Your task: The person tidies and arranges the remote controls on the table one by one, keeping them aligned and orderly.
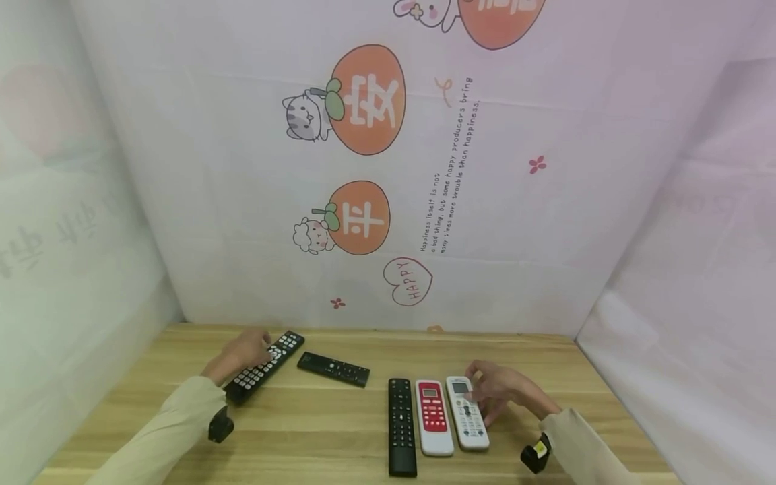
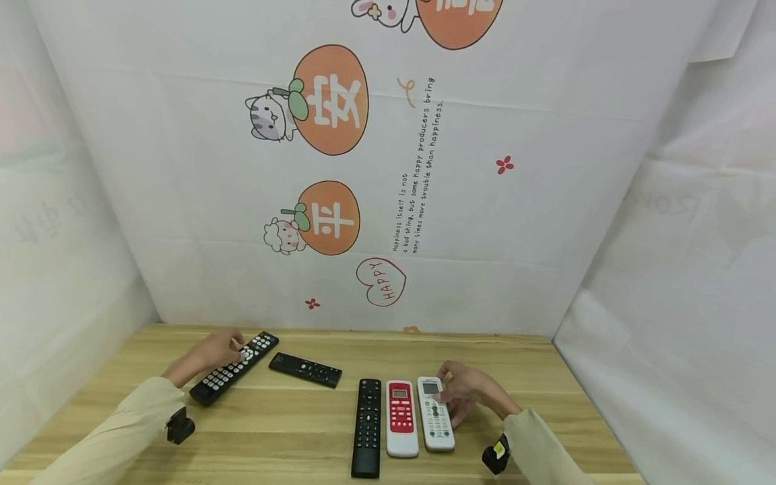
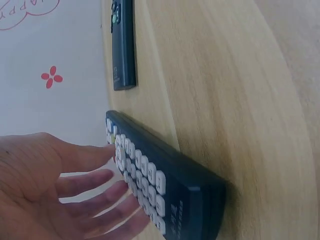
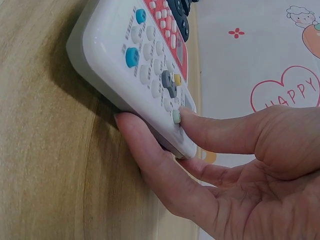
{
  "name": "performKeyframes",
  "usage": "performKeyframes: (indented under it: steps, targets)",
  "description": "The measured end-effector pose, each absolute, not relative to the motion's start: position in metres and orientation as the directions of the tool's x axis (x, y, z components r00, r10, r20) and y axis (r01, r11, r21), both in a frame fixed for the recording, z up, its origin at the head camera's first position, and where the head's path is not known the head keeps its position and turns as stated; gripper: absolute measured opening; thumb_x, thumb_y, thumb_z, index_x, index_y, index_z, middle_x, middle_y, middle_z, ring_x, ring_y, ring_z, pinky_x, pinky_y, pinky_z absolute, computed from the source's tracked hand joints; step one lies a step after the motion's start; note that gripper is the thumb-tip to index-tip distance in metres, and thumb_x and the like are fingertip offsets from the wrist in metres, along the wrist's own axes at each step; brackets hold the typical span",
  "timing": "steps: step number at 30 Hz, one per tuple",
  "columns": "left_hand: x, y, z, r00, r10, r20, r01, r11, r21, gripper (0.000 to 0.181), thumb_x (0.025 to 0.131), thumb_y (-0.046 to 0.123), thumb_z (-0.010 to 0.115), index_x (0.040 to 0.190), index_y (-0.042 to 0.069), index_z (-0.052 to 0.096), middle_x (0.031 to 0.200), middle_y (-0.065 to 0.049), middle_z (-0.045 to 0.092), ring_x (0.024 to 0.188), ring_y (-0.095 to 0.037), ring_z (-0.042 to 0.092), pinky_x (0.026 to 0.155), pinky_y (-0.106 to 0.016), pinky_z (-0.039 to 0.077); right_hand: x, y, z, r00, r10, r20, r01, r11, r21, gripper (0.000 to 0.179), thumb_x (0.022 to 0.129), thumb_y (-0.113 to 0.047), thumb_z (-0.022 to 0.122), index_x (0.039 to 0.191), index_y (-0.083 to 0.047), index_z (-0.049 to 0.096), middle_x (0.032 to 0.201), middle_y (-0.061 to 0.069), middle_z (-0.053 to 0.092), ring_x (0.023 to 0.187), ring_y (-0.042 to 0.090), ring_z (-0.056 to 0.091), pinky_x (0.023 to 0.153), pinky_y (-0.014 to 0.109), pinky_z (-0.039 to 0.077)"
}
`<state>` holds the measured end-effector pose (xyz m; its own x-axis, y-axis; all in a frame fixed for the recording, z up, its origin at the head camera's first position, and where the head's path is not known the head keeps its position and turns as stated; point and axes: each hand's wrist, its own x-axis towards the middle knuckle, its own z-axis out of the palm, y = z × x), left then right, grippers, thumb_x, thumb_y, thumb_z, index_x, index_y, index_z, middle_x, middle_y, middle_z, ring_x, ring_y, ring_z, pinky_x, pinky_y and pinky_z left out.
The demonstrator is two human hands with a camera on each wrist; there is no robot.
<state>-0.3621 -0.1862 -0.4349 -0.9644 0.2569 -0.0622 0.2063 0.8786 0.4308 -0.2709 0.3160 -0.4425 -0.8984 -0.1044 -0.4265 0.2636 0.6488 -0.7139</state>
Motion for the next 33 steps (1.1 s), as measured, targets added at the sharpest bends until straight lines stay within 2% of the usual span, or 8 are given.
performKeyframes:
  steps: [6, 10, 13, 22, 33]
  targets:
    - [-0.364, -0.172, -0.442, -0.95, 0.292, 0.113, 0.313, 0.865, 0.392, 0.038, 0.096, 0.008, 0.07, 0.125, -0.015, 0.062, 0.122, -0.034, 0.063, 0.113, -0.046, 0.063, 0.095, -0.059, 0.055, -0.272, 0.315, -0.44, -0.9, -0.109, -0.422, 0.258, 0.648, -0.717, 0.038, 0.098, -0.002, 0.07, 0.129, 0.0, 0.049, 0.101, 0.02, 0.064, 0.083, 0.031, 0.071, 0.066, 0.041, 0.066]
    - [-0.364, -0.16, -0.448, -0.907, 0.35, 0.232, 0.413, 0.848, 0.333, 0.034, 0.096, 0.008, 0.073, 0.122, -0.011, 0.066, 0.125, -0.031, 0.063, 0.116, -0.047, 0.063, 0.098, -0.058, 0.055, -0.272, 0.314, -0.439, -0.903, -0.103, -0.417, 0.258, 0.648, -0.717, 0.038, 0.098, -0.002, 0.07, 0.129, 0.001, 0.048, 0.101, 0.02, 0.063, 0.083, 0.031, 0.071, 0.066, 0.043, 0.066]
    - [-0.363, -0.151, -0.449, -0.874, 0.4, 0.276, 0.477, 0.818, 0.323, 0.031, 0.095, 0.008, 0.074, 0.121, -0.007, 0.068, 0.127, -0.028, 0.064, 0.119, -0.046, 0.063, 0.101, -0.058, 0.053, -0.272, 0.313, -0.44, -0.906, -0.096, -0.411, 0.259, 0.643, -0.721, 0.038, 0.098, -0.001, 0.07, 0.128, 0.001, 0.048, 0.1, 0.02, 0.063, 0.083, 0.031, 0.071, 0.066, 0.043, 0.066]
    - [-0.364, -0.13, -0.453, -0.78, 0.543, 0.313, 0.625, 0.709, 0.327, 0.041, 0.099, 0.014, 0.071, 0.137, 0.0, 0.062, 0.144, -0.027, 0.057, 0.132, -0.047, 0.056, 0.11, -0.062, 0.047, -0.271, 0.313, -0.438, -0.904, -0.099, -0.417, 0.261, 0.645, -0.719, 0.036, 0.097, 0.001, 0.069, 0.127, 0.001, 0.048, 0.098, 0.021, 0.065, 0.08, 0.031, 0.072, 0.066, 0.044, 0.066]
    - [-0.357, -0.116, -0.457, -0.803, 0.54, 0.252, 0.596, 0.725, 0.345, 0.033, 0.098, 0.018, 0.073, 0.129, 0.007, 0.069, 0.139, -0.019, 0.063, 0.125, -0.041, 0.062, 0.107, -0.06, 0.05, -0.267, 0.314, -0.442, -0.909, -0.076, -0.409, 0.273, 0.633, -0.724, 0.035, 0.094, 0.002, 0.072, 0.123, -0.002, 0.053, 0.093, 0.021, 0.068, 0.076, 0.031, 0.074, 0.066, 0.043, 0.066]
